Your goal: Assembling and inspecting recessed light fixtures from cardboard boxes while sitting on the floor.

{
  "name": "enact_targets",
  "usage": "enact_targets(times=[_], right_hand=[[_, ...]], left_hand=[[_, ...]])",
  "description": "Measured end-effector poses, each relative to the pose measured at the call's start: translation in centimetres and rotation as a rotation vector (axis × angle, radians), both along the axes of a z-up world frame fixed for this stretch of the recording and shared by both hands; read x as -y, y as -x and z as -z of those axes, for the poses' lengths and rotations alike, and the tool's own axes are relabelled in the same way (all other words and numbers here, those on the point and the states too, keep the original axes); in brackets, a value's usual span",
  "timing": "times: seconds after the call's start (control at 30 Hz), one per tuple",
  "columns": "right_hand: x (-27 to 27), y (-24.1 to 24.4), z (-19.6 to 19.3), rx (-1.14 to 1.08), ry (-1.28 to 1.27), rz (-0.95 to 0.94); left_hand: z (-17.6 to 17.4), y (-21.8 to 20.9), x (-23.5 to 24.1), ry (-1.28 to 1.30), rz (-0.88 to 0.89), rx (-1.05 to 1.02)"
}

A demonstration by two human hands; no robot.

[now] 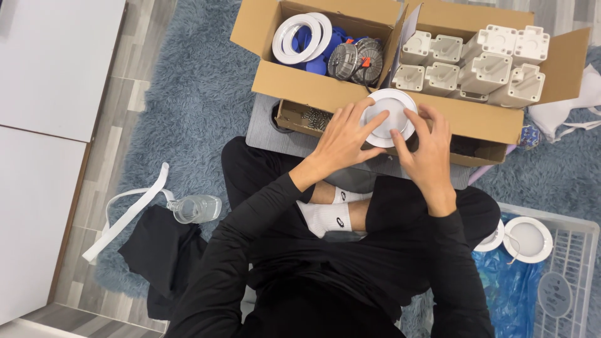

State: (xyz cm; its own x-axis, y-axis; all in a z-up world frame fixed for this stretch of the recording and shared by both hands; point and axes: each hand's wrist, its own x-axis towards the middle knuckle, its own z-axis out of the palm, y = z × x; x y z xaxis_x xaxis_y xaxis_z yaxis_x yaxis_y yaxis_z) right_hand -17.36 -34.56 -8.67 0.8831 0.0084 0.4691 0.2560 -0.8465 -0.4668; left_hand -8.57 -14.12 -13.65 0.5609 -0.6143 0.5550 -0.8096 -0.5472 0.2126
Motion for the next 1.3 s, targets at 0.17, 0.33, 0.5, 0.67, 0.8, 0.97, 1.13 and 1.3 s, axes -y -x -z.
enact_targets(times=[0.17,0.33,0.5,0.67,0.8,0.97,1.13,1.3], right_hand=[[0.1,0.9,-0.1,0.031,0.008,-0.013],[1.0,1.8,0.2,0.066,-0.015,-0.029],[0.1,2.7,-2.6,-0.034,-0.098,0.002],[-0.2,3.1,-3.1,-0.03,-0.107,0.008],[-0.2,3.2,-3.3,-0.02,-0.143,0.029],[0.0,3.3,-3.4,-0.034,-0.146,0.031],[0.0,3.2,-3.5,0.0,-0.173,0.019],[-0.9,3.1,-4.9,0.009,-0.21,-0.005]], left_hand=[[-1.0,-0.1,-0.8,0.013,0.025,-0.006],[-6.2,-4.3,-3.5,0.291,0.238,-0.143],[-8.7,-11.1,-5.5,0.047,-0.024,-0.136],[-3.8,-16.9,-3.0,-0.166,0.021,-0.169],[-3.2,-18.4,-1.5,-0.351,0.042,-0.369],[-4.3,-18.4,-2.1,-0.348,0.055,-0.515],[-8.4,-17.1,-4.3,-0.183,0.078,-0.467],[-14.8,-12.9,-7.6,0.183,0.266,-0.389]])
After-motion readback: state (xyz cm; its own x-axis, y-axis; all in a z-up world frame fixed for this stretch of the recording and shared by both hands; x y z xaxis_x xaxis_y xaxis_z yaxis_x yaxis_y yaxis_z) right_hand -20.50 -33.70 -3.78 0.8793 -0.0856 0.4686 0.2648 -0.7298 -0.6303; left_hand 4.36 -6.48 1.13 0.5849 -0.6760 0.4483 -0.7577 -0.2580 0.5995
